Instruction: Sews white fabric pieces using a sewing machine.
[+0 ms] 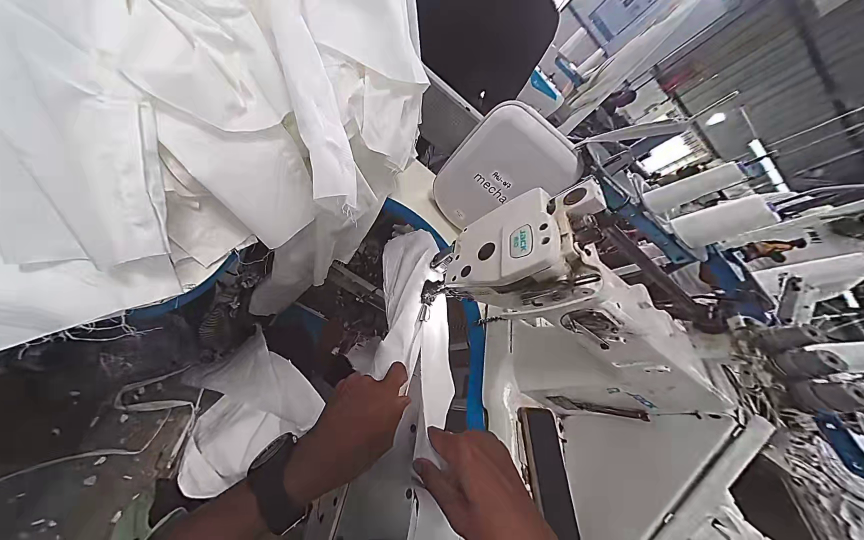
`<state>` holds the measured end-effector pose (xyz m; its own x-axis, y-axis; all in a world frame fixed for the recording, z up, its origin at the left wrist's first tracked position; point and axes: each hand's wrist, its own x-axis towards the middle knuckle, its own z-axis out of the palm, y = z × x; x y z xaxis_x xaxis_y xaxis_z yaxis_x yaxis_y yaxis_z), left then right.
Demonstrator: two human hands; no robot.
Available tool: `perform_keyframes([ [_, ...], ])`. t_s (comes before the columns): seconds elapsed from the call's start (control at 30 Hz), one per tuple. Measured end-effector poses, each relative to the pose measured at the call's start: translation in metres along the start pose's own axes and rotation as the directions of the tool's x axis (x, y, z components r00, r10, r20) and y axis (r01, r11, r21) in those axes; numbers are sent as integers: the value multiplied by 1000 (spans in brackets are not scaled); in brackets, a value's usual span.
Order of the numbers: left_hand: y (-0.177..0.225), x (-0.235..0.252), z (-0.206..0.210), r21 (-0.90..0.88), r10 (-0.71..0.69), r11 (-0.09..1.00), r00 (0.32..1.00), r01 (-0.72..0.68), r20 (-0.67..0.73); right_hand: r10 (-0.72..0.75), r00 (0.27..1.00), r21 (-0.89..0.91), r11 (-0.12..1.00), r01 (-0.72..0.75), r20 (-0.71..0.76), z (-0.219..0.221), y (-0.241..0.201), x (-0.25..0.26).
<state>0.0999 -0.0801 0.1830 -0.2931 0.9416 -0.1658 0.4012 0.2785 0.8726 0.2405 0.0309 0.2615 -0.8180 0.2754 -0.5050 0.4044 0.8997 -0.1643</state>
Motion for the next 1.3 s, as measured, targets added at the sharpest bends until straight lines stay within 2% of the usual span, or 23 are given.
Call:
perform_keyframes([
  [0.07,0,-5,5,2,23,1000,999,-23,-28,-108,991,17,994,109,-76,2,1,-7],
  [0.13,-2,-5,3,10,13,1000,998,-13,-67,-149,987,78,985,154,-63,10,11,-1],
  [0.2,-7,-2,5,15,21,1000,995,-19,-99,-89,994,76,993,93,-61,16,9,-3],
  [0.27,-9,6,6,21,67,998,987,-64,-144,-107,975,-3,994,108,-193,13,0,-9],
  [0.3,-7,7,5,28,71,997,990,-68,-124,-115,960,-34,993,110,-257,13,-5,-13],
  [0.37,-2,5,-3,42,56,998,997,-54,-53,-64,946,-61,997,47,-318,14,-14,-18],
  [0.43,-2,-3,3,61,120,992,984,-113,-132,19,920,-89,994,-59,-391,14,-20,-19],
  [0.47,-6,-6,15,89,197,980,944,-180,-263,37,894,-118,988,-99,-447,16,-25,-19],
  [0.53,-13,-1,38,184,315,949,812,-256,-491,17,842,-215,964,-156,-539,22,-40,-12],
  [0.6,-16,7,45,245,330,942,754,-227,-568,-27,801,-301,934,-193,-598,30,-46,1],
  [0.63,-15,9,41,251,309,948,768,-197,-561,-30,791,-319,924,-211,-611,31,-46,5],
  [0.7,-8,3,32,251,264,955,829,-156,-492,-11,786,-319,917,-238,-618,29,-44,9],
  [0.77,-6,-1,31,265,284,948,838,-174,-466,9,787,-311,915,-255,-617,27,-44,14],
  [0.93,-19,26,41,183,286,958,740,-220,-609,-4,754,-316,910,-270,-657,20,-38,38],
  [1.0,-24,39,41,97,274,956,732,-276,-624,-6,730,-290,920,-264,-683,19,-30,50],
  [1.03,-25,45,41,49,269,951,738,-305,-619,30,741,-249,932,-263,-671,18,-25,50],
  [1.07,-25,49,40,9,264,945,748,-326,-609,104,782,-177,948,-265,-614,16,-23,44],
  [1.13,-22,48,29,20,259,954,791,-298,-554,231,868,-15,964,-265,-440,12,-23,25],
  [1.17,-19,42,26,55,261,961,816,-272,-516,224,897,9,971,-239,-381,8,-23,15],
  [1.23,-19,23,27,98,288,957,854,-274,-434,129,922,-20,989,-146,-366,2,-31,6],
  [1.3,-27,16,28,18,327,937,861,-348,-389,11,916,-120,991,-64,-400,4,-41,16],
])
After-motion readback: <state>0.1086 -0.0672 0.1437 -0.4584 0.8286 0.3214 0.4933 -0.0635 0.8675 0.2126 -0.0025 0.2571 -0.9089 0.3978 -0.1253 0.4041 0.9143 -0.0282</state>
